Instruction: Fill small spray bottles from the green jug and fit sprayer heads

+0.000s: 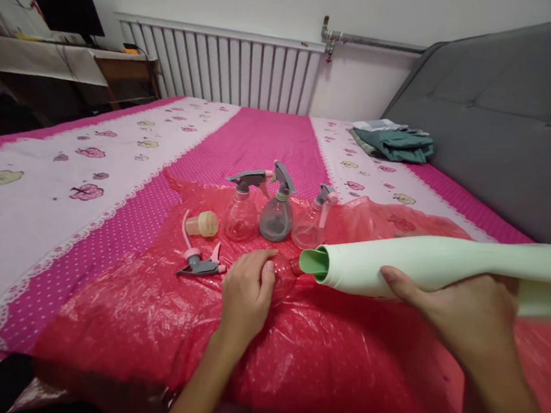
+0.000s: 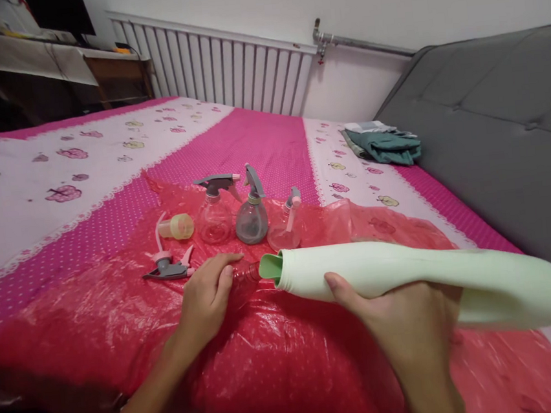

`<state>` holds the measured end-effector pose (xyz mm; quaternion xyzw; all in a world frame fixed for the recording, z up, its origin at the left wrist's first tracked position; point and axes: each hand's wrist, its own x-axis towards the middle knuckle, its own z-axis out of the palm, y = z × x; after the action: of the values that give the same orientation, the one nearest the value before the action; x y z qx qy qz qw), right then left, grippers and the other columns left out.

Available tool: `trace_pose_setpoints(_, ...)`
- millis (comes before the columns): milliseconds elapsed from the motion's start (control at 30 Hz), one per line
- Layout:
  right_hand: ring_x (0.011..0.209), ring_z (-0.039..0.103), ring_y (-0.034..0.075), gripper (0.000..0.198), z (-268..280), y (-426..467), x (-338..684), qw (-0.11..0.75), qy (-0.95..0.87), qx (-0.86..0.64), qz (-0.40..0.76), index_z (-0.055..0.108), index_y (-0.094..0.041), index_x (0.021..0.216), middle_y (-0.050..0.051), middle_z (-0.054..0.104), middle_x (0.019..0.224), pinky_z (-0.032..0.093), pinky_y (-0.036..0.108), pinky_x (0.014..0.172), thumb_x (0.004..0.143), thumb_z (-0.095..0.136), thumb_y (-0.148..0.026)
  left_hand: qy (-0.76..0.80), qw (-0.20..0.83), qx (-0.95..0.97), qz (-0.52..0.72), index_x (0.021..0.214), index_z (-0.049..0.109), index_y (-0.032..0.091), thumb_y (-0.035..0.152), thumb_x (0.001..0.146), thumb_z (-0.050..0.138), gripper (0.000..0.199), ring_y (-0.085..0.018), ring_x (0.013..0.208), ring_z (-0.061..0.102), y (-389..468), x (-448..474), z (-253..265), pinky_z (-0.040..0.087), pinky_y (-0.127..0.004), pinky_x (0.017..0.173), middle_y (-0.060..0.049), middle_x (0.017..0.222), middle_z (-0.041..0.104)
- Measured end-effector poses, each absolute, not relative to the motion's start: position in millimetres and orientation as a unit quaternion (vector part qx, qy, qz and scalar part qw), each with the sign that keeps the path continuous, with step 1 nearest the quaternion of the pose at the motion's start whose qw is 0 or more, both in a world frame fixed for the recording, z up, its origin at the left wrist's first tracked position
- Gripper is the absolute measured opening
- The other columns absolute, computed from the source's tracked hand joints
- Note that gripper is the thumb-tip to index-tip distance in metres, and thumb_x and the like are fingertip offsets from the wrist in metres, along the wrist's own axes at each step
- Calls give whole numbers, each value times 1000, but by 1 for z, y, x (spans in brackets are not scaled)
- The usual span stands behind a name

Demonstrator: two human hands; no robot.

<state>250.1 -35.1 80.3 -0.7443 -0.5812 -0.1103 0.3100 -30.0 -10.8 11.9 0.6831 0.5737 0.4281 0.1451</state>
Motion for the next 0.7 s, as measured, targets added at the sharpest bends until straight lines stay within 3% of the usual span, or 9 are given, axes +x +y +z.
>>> trace_pose_setpoints(167,104,70,51,73,68,-29,254,330,-536,-773,-80,75,-20,88,19,76,83,51,63,97,63,64,-88,573,153,681,430,115,76,20,39,108,35,45,-31,111,78,-11,-31,12,56,-47,96,-10,117,84)
trace_pose_setpoints(367,112,72,48,64,43,-25,262,380,-528,-759,12,75,-22,89,17,79,91,50,64,107,70,62,-81,572,150,684,426,115,76,20,39,108,35,46,-30,110,78,-11,-31,12,57,-46,96,-10,117,84)
trace_pose_setpoints(567,120,70,52,74,46,-27,256,397,-506,-766,30,78,-16,105,20,81,101,47,66,112,65,66,-77,566,147,687,431,115,77,22,40,109,37,44,-29,110,78,-11,-32,12,57,-43,95,-9,117,84)
trace_pose_setpoints(700,119,69,51,76,47,-25,252,393,-524,-756,-7,78,-14,107,21,81,102,45,65,113,70,61,-77,563,152,687,434,116,77,22,42,109,37,45,-29,110,78,-10,-33,11,57,-42,93,-9,117,84)
